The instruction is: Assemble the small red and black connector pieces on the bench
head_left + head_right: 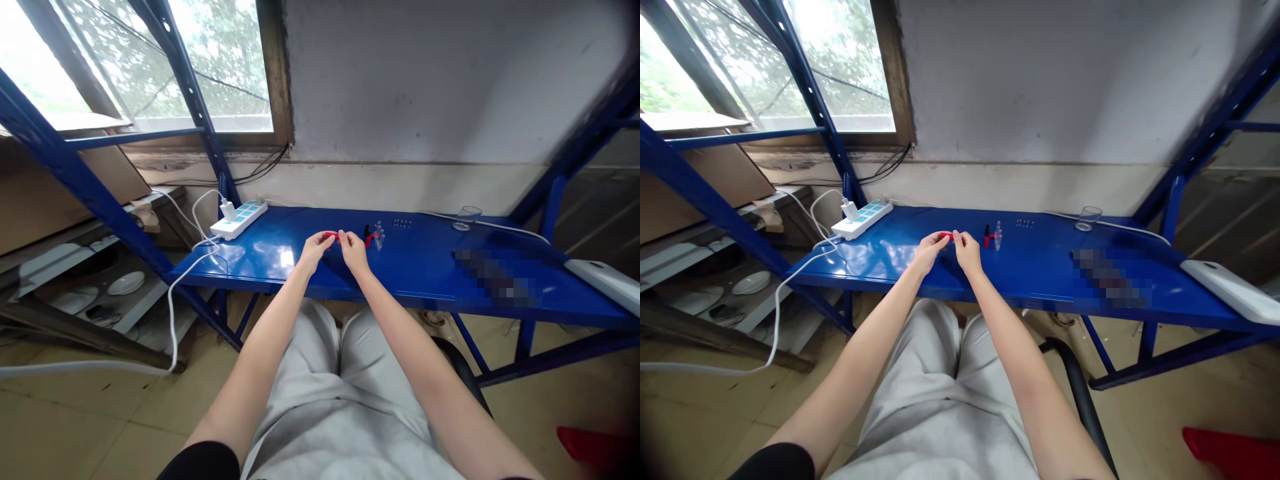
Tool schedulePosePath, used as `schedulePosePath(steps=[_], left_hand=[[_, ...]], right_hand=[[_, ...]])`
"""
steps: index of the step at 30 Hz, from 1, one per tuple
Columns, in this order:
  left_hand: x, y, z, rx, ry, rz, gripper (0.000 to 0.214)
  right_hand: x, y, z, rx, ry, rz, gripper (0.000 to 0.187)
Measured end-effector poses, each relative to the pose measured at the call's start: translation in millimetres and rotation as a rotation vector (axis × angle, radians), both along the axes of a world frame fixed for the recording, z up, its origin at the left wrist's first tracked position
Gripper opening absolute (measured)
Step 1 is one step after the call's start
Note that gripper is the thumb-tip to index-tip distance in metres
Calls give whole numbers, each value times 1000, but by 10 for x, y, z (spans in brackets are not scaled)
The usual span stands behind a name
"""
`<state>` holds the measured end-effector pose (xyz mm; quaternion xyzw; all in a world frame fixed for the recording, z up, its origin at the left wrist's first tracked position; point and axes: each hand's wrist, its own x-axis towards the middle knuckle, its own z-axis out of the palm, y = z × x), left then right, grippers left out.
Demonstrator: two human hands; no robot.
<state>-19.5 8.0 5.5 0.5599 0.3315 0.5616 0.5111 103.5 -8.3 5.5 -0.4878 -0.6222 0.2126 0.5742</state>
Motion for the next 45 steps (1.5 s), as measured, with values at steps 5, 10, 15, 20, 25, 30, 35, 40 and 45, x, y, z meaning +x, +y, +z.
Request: schedulePosePath(steps=[5,10,15,20,25,30,35,40,45], left_hand=[[-37,-33,23,-79,-93,44,33],[-54,-37,33,-129,-146,84,30],[-58,-8,7,-94,-158,155,29],[-57,-2,-19,-43,-107,232,29],[-67,5,-25,-18,-97,388,29],[-71,11,-47,-4,-56,471,28],[72,3,-100,110,192,320,27],[454,-35,-36,194,520,172,22],[808,3,43,166,690,181,15]], right_hand=[[1,-64,14,9,-5,-13,43],[-15,-51,-25,37,-14,11,33],[-6,-24,-62,41,-144,-8,26],[8,-30,-84,74,-305,-43,26],[-9,-31,-91,55,-419,-115,21],[46,-32,-73,-50,-433,-152,16],[386,-145,-64,-195,-330,-195,16],[827,-278,20,-350,-368,-266,11],[1035,-252,85,-401,-520,-400,17]])
